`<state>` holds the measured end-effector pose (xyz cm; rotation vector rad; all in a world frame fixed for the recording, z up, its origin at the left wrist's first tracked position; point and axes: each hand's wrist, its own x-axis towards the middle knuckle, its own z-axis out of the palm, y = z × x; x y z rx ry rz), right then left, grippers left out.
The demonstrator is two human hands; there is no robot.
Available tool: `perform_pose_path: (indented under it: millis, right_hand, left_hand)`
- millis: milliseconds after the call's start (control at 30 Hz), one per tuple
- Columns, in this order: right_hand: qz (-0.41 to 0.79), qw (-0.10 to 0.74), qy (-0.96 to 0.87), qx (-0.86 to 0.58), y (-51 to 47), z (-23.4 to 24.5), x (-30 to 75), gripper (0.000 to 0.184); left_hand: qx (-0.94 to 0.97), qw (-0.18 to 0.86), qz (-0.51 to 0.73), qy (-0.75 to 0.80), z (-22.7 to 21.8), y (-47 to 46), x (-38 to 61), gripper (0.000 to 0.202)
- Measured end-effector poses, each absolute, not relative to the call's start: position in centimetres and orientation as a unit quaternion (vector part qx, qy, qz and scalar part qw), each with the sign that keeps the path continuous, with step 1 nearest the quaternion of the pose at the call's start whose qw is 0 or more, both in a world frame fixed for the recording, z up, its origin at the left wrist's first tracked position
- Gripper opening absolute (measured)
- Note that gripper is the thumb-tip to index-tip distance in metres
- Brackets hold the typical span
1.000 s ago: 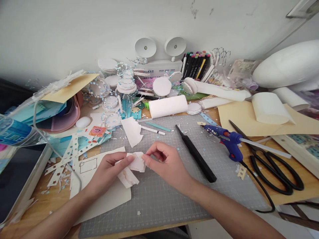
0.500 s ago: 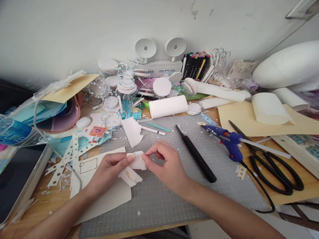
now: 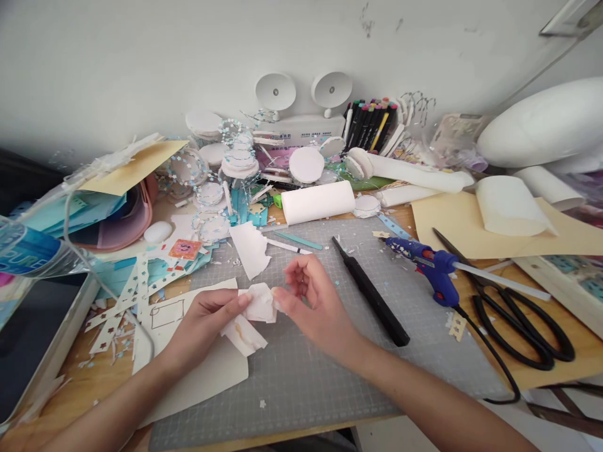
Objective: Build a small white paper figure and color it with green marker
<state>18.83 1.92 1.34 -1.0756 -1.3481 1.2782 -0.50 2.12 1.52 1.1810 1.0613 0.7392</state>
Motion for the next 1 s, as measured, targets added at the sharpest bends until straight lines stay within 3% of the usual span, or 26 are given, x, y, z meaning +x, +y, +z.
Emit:
perform_pose_path:
  millis: [233,567,667,867,1000]
  right_hand:
    - [0.648,0.426,-0.494,-0.391,1.9,1.4,18.5,0.028]
    - [0.676,0.412,-0.476,-0.383,1.9,1.9,18.3,0.029]
    - [0.648,0.447,-0.481,-0.385,2.4,2.1,18.8,0.025]
    - [0.559,0.595,-0.390,-0.425,3.8,2.6,20.9,0.015]
    - [0.564,0.605,-0.355,-0.435,4.4,2.5,21.5,0.014]
  left_hand:
    - [0.552,0.620,0.304,0.468,1.5,2.0,-0.6,0.037]
    - [0.571,0.588,0.278,0.501,1.7,1.8,-0.3,0.031]
    - [0.506,0.646,0.298,0.487,1.5,1.9,-0.4,0.030]
    - [0.437,0.682,0.336,0.480,1.2,2.1,-0.8,0.030]
    - [0.435,0.680,0.336,0.485,1.2,2.1,-0.8,0.032]
